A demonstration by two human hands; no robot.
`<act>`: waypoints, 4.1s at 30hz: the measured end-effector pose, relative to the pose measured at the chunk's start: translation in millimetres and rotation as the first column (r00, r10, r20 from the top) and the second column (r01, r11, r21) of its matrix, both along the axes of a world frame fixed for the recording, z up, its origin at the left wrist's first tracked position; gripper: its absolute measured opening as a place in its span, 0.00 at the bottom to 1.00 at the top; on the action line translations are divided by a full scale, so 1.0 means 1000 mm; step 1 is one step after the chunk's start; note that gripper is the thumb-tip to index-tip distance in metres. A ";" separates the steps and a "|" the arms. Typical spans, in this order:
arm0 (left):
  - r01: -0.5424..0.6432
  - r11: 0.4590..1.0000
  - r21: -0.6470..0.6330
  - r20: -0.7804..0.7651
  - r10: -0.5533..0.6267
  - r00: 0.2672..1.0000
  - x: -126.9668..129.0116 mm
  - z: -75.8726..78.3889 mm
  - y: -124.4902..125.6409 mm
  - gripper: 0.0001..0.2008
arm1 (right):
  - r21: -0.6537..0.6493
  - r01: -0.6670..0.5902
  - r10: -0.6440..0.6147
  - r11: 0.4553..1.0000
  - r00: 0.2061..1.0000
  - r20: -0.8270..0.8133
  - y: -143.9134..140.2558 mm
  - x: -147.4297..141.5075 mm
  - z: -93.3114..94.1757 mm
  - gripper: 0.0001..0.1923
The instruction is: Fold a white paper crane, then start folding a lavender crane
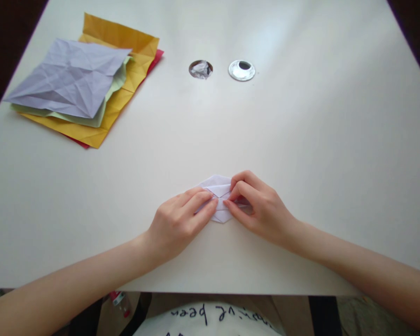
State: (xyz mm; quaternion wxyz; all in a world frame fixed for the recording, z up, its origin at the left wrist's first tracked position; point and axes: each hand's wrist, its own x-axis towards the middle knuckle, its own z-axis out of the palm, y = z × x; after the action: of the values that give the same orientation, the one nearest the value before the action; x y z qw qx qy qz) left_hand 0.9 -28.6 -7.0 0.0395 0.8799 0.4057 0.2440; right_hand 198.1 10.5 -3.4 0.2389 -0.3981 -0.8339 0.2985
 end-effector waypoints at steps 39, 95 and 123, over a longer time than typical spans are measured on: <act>0.096 0.986 0.137 -0.357 -0.041 0.933 0.000 0.007 -0.010 0.18 | -0.074 -0.033 0.040 0.997 0.995 0.087 0.003 -0.001 0.005 0.04; -0.067 0.998 0.013 -0.297 0.068 0.952 -0.029 0.016 -0.039 0.16 | -0.342 -0.103 0.289 0.934 0.782 0.552 0.037 -0.006 0.038 0.15; -0.177 0.984 -0.026 -0.356 0.156 0.921 -0.024 0.019 0.007 0.18 | 0.272 -0.269 0.231 0.924 0.959 0.162 0.021 0.014 0.011 0.06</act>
State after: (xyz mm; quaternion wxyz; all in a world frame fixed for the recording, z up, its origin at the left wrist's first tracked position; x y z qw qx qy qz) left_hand -23.1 -21.9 12.4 -0.0293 0.8703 0.4862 0.0731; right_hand 212.0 31.1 7.4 0.2015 -0.2668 -0.9261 0.1746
